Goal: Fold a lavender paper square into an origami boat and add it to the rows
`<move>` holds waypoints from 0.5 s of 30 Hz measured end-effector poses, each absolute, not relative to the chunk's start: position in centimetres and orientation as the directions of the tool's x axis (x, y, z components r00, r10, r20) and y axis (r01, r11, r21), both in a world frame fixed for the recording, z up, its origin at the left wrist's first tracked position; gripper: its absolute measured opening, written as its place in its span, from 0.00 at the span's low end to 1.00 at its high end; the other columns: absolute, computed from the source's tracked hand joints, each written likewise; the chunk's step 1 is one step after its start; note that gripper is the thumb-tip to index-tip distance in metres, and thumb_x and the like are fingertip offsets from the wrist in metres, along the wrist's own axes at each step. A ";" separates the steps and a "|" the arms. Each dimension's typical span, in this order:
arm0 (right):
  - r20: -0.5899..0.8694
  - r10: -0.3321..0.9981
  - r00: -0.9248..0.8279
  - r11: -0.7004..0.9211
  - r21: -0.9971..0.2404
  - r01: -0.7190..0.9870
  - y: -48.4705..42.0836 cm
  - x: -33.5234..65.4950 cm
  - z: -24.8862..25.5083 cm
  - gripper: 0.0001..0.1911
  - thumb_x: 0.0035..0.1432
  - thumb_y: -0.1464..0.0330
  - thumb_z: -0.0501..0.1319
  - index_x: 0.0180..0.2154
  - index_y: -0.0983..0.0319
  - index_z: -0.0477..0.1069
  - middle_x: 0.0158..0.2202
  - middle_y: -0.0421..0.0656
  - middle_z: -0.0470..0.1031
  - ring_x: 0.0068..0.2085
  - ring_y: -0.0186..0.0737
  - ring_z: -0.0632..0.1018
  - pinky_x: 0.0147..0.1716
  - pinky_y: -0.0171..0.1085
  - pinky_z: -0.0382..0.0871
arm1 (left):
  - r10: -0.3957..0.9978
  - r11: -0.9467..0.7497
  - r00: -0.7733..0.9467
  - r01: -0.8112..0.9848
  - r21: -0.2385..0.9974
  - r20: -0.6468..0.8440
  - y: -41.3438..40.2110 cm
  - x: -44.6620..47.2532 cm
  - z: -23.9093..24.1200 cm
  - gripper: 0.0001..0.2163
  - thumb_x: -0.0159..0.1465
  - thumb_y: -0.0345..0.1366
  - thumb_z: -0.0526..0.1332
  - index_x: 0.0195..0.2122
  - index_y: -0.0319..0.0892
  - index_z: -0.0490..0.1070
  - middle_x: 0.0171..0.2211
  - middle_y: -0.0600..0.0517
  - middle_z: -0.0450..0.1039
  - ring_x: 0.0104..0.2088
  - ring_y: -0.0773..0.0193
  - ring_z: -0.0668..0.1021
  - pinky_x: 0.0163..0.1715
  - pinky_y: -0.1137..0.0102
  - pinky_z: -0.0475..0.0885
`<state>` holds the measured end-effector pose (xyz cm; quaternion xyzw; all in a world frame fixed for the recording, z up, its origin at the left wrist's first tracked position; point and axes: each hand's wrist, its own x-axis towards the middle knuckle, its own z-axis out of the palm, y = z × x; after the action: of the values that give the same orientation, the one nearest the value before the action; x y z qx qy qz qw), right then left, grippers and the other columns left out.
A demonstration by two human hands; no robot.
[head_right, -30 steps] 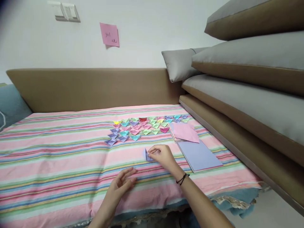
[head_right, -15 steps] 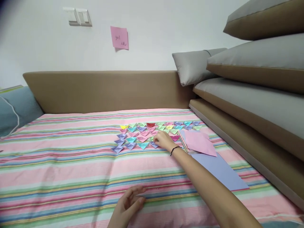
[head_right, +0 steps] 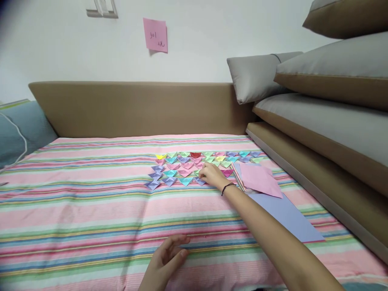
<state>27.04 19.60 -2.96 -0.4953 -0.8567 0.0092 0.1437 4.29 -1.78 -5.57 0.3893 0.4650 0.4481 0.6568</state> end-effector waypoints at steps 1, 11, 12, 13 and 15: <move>0.240 0.851 -0.467 0.509 -0.155 0.847 19.5 27.0 -2.9 0.07 0.49 0.75 0.64 0.31 0.59 0.79 0.33 0.44 0.73 0.38 0.39 0.73 0.37 0.34 0.62 | 0.950 0.296 0.167 -0.225 0.928 -0.262 -1.8 4.3 -5.6 0.20 0.47 0.47 0.69 0.37 0.40 0.74 0.41 0.43 0.76 0.40 0.57 0.77 0.38 0.68 0.69; 0.244 0.862 -0.445 0.485 -0.142 0.863 19.2 26.1 -2.3 0.07 0.49 0.76 0.65 0.29 0.59 0.79 0.32 0.44 0.72 0.37 0.39 0.73 0.36 0.34 0.62 | 0.950 0.286 0.180 -0.178 0.942 -0.255 -1.7 4.1 -5.3 0.20 0.48 0.48 0.68 0.37 0.41 0.74 0.41 0.43 0.77 0.42 0.55 0.77 0.40 0.66 0.68; 0.244 0.862 -0.444 0.485 -0.142 0.863 19.2 26.1 -2.3 0.07 0.49 0.75 0.65 0.29 0.60 0.79 0.32 0.44 0.72 0.37 0.39 0.73 0.36 0.34 0.62 | 0.949 0.288 0.181 -0.173 0.942 -0.257 -1.7 4.1 -5.3 0.20 0.48 0.48 0.68 0.37 0.41 0.74 0.41 0.43 0.77 0.42 0.55 0.77 0.40 0.66 0.68; 0.245 0.862 -0.444 0.485 -0.143 0.863 19.2 26.0 -2.3 0.06 0.48 0.75 0.65 0.30 0.60 0.79 0.32 0.44 0.73 0.37 0.39 0.73 0.36 0.34 0.62 | 0.949 0.288 0.181 -0.169 0.943 -0.258 -1.7 4.1 -5.3 0.20 0.48 0.48 0.68 0.37 0.40 0.74 0.41 0.43 0.77 0.41 0.55 0.77 0.40 0.66 0.68; 0.250 0.861 -0.443 0.485 -0.144 0.862 19.0 26.1 -2.1 0.07 0.48 0.75 0.65 0.31 0.60 0.79 0.33 0.45 0.73 0.38 0.41 0.73 0.37 0.35 0.63 | 0.949 0.289 0.182 -0.167 0.943 -0.259 -1.7 4.0 -5.1 0.20 0.48 0.48 0.68 0.37 0.40 0.74 0.41 0.43 0.77 0.42 0.55 0.77 0.40 0.67 0.68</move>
<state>26.07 19.04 -2.10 -0.5072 -0.8494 -0.0025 0.1459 4.05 -1.67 -5.13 0.4128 0.4732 0.4301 0.6486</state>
